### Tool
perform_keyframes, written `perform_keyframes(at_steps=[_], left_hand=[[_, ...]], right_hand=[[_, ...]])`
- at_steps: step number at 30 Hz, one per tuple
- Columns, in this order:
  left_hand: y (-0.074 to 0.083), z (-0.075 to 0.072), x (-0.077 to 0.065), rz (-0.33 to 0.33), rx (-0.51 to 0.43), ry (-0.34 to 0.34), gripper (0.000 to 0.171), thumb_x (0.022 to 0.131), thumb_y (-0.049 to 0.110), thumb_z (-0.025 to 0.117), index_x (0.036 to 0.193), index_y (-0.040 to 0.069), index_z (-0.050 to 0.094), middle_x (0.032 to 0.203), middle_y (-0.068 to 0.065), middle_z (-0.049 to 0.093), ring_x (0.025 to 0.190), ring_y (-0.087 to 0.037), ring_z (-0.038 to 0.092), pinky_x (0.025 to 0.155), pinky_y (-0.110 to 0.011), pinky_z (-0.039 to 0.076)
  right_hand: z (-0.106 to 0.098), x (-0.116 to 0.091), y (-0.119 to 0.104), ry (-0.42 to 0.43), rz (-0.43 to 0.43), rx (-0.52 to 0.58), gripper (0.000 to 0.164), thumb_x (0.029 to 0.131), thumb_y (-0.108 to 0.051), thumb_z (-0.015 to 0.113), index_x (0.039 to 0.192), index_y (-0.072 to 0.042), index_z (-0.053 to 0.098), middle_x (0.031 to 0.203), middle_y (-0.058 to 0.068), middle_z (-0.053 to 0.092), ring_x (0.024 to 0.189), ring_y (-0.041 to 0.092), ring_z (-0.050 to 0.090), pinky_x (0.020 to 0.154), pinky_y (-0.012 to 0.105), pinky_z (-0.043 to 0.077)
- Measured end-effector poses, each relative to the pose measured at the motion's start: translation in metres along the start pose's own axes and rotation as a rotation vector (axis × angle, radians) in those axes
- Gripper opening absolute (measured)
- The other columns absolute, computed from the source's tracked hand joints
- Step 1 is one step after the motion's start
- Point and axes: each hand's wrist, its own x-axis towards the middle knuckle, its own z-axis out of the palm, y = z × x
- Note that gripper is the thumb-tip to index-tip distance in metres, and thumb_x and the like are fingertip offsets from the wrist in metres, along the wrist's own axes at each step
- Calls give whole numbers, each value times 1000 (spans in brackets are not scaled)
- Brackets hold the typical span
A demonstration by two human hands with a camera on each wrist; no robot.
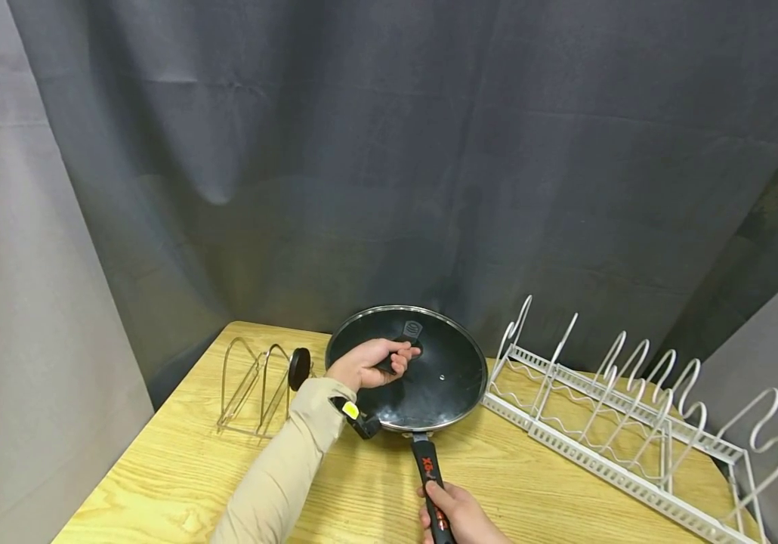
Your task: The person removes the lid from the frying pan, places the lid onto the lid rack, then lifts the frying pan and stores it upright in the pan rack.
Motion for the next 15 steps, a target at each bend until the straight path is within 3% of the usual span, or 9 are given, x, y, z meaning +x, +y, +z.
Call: perform_keyframes(at_steps=[15], left_hand=[[-2,1,4,99,74,33,18,104,10,30,97,-1,42,63,5,37,46,-1,35,41,-11,31]], right_hand=[[0,0,0,91,-35,-77,27,103,-25,38,109,1,37,69,-2,48,47,3,52,45,17,45]])
